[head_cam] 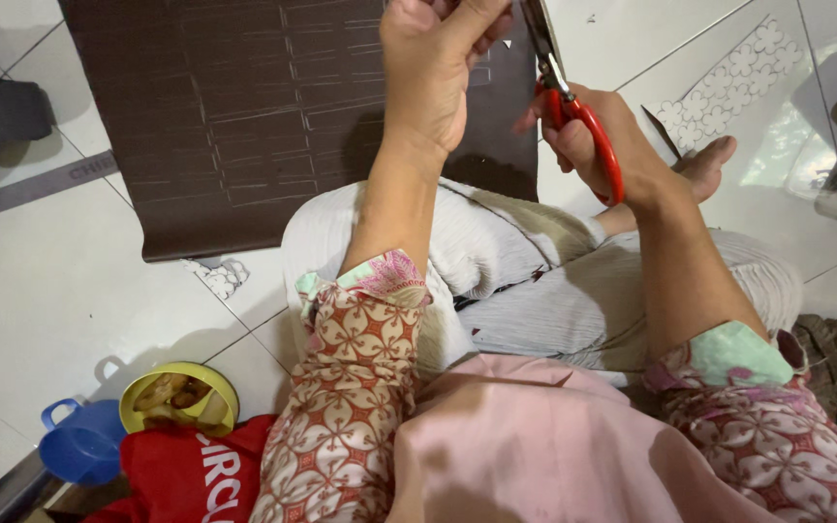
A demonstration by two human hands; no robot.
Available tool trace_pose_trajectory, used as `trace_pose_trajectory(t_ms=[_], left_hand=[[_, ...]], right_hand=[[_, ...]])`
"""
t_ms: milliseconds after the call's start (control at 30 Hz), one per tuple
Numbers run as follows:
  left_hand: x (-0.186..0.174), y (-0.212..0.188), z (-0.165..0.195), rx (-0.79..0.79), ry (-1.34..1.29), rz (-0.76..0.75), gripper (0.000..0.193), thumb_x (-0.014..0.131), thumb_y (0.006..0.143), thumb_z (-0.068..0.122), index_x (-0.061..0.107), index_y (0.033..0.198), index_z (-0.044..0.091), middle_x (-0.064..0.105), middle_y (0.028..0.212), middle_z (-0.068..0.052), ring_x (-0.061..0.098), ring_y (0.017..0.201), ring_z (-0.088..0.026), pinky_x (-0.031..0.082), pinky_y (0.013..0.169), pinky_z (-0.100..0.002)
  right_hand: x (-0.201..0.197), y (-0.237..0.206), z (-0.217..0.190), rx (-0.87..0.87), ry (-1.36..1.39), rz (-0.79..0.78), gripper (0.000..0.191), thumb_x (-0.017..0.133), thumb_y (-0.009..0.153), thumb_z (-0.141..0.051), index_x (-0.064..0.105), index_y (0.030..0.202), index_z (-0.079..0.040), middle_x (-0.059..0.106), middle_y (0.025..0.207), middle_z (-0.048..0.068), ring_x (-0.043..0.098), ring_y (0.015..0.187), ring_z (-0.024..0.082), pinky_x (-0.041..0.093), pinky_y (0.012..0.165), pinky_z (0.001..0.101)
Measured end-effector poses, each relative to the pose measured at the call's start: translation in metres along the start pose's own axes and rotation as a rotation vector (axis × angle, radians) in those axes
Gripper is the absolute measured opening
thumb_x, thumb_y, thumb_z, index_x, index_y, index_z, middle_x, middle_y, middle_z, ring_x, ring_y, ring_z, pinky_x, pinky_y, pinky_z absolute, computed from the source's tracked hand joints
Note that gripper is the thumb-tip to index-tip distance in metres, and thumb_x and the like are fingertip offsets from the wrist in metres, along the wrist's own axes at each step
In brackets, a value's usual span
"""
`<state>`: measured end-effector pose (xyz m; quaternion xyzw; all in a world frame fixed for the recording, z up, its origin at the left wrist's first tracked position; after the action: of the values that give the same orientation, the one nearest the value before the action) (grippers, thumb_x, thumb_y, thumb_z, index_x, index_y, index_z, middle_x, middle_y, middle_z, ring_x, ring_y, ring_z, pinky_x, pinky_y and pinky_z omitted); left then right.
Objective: The person sits on the floor and cuts small white paper pieces into flower shapes with red-handled scissors, working over a dark cutting mat. They hold each paper piece in one hand while snipping curved petal outlines, occasionally picking up a printed flower-pattern template sheet to compare, and set finished cut pieces aside on the floor.
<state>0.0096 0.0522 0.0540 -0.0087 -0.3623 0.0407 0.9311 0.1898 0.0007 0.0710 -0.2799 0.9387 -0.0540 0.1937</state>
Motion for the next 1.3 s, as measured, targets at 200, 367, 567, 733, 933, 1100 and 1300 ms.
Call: trace_pose_trajectory(t_ms=[200,367,567,733,933,1100,1300], left_hand=[[0.007,-0.004,0.005,0.029,0.084,-0.014,0.013,0.081,0.095,0.009,0.068,0.095,0.005,0.069,0.086,-0.001,0.066,0.08,-0.012,0.058,0.078,-0.029],[0.01,-0.005,0.01,0.065,0.135,-0.04,0.012,0.08,0.096,0.009,0.07,0.092,0.005,0.07,0.084,-0.001,0.066,0.078,-0.012,0.058,0.078,-0.029],[0.009,-0.005,0.013,0.032,0.107,-0.044,0.01,0.079,0.095,0.009,0.071,0.092,0.005,0.071,0.085,-0.002,0.067,0.08,-0.012,0.058,0.078,-0.03],[0.008,-0.005,0.011,0.015,0.083,-0.053,0.007,0.078,0.095,0.008,0.072,0.095,0.004,0.073,0.089,-0.003,0.069,0.083,-0.013,0.059,0.079,-0.031],[0.007,-0.005,0.012,0.025,0.092,-0.06,0.007,0.079,0.096,0.007,0.073,0.096,0.004,0.072,0.089,-0.003,0.069,0.083,-0.013,0.06,0.081,-0.033],[0.006,-0.005,0.012,0.027,0.078,-0.019,0.009,0.078,0.095,0.011,0.072,0.098,0.004,0.074,0.092,-0.002,0.069,0.084,-0.012,0.06,0.079,-0.032],[0.007,-0.007,0.013,0.067,0.173,-0.048,0.014,0.08,0.096,0.015,0.072,0.1,0.005,0.074,0.093,-0.002,0.07,0.085,-0.011,0.06,0.08,-0.03]], right_hand=[[0.003,0.001,0.007,0.084,0.103,0.024,0.105,0.035,0.083,-0.097,0.062,0.107,0.002,0.049,0.073,-0.001,0.049,0.061,0.01,0.044,0.054,0.0275],[0.006,-0.002,0.004,-0.008,0.148,-0.017,0.104,0.03,0.083,-0.097,0.059,0.106,0.0,0.045,0.07,0.001,0.043,0.055,0.009,0.039,0.05,0.027],[0.005,0.003,0.005,-0.049,0.085,-0.043,0.102,0.024,0.082,-0.098,0.054,0.096,-0.002,0.054,0.069,0.005,0.046,0.049,0.01,0.038,0.043,0.0278],[0.004,-0.001,0.004,-0.063,0.096,-0.063,0.101,0.022,0.082,-0.098,0.051,0.09,-0.002,0.053,0.067,0.007,0.047,0.05,0.011,0.038,0.045,0.0275],[0.003,0.0,-0.004,-0.047,0.085,-0.052,0.104,0.023,0.08,-0.1,0.052,0.094,-0.001,0.053,0.07,0.006,0.049,0.053,0.013,0.039,0.045,0.0279],[0.006,0.001,-0.016,-0.048,0.074,-0.118,0.112,0.02,0.076,-0.102,0.059,0.101,0.0,0.043,0.065,0.005,0.044,0.056,0.015,0.041,0.054,0.0314],[0.007,0.001,-0.022,-0.042,0.064,-0.098,0.112,0.016,0.076,-0.103,0.055,0.098,-0.001,0.043,0.067,0.002,0.043,0.058,0.015,0.042,0.059,0.0324]])
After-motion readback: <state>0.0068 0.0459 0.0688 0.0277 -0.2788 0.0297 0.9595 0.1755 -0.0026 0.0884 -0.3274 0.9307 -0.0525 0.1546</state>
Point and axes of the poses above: each hand's wrist, its own y-axis towards the middle knuckle, its own x-axis out of the palm, z = x × y, the point moved 6 cm from there along y, towards the middle knuckle
